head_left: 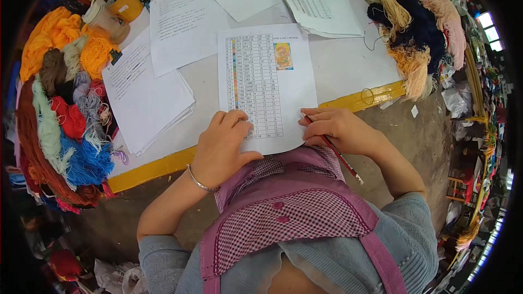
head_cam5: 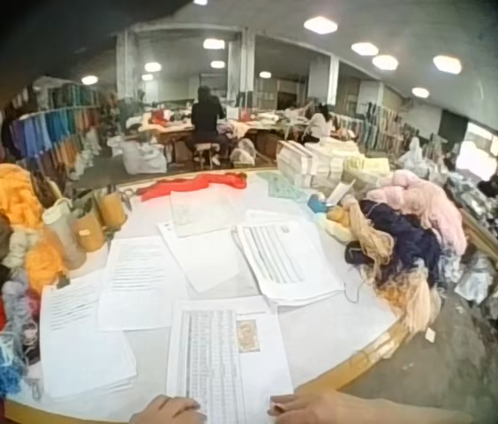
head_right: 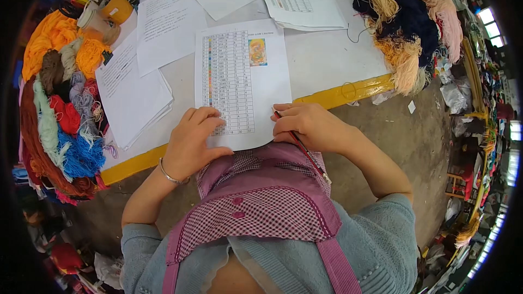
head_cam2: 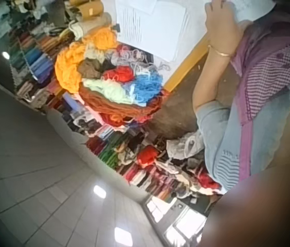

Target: The recorder writes production or inventory data on paper log sheets while reviewing yarn samples on a desk.

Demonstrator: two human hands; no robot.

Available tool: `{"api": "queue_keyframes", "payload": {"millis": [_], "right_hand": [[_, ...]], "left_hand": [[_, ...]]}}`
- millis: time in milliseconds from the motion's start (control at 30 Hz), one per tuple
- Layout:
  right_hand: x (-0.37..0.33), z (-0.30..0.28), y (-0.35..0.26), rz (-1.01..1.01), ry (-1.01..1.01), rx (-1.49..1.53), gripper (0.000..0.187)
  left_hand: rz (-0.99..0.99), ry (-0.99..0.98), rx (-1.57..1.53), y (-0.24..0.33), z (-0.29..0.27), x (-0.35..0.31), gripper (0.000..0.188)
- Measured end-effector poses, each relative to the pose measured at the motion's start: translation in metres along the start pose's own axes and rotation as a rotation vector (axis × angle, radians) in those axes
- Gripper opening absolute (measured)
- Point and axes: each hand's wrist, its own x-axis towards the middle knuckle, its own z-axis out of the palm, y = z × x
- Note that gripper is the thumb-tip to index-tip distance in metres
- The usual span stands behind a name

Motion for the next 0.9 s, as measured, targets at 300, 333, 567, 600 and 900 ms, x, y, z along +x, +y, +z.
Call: {"api": "queue_keyframes", "payload": {"millis": [300,333,567,600,900], "right_hand": [[0.002,-0.002,0.007,0.042,0.124,0.153,0.01],[0.002,-0.003,0.006,0.054,0.111,0.17,0.01],[0.001,-0.006,0.006,0.031,0.087,0.182,0.008],[0.001,-0.005,0.007,0.031,0.088,0.182,0.008],[-0.001,-0.002,0.008,0.035,0.086,0.143,0.006]], "left_hand": [[0.023,0.008,-0.092,-0.009,0.007,0.004,0.037],[0.022,0.015,-0.12,-0.011,0.007,0.005,0.036],[-0.069,-0.078,-0.232,-0.017,0.002,0.014,0.031],[-0.091,-0.106,-0.263,-0.018,0.001,0.015,0.03],[-0.038,-0.126,-0.267,-0.015,0.003,0.016,0.034]]}}
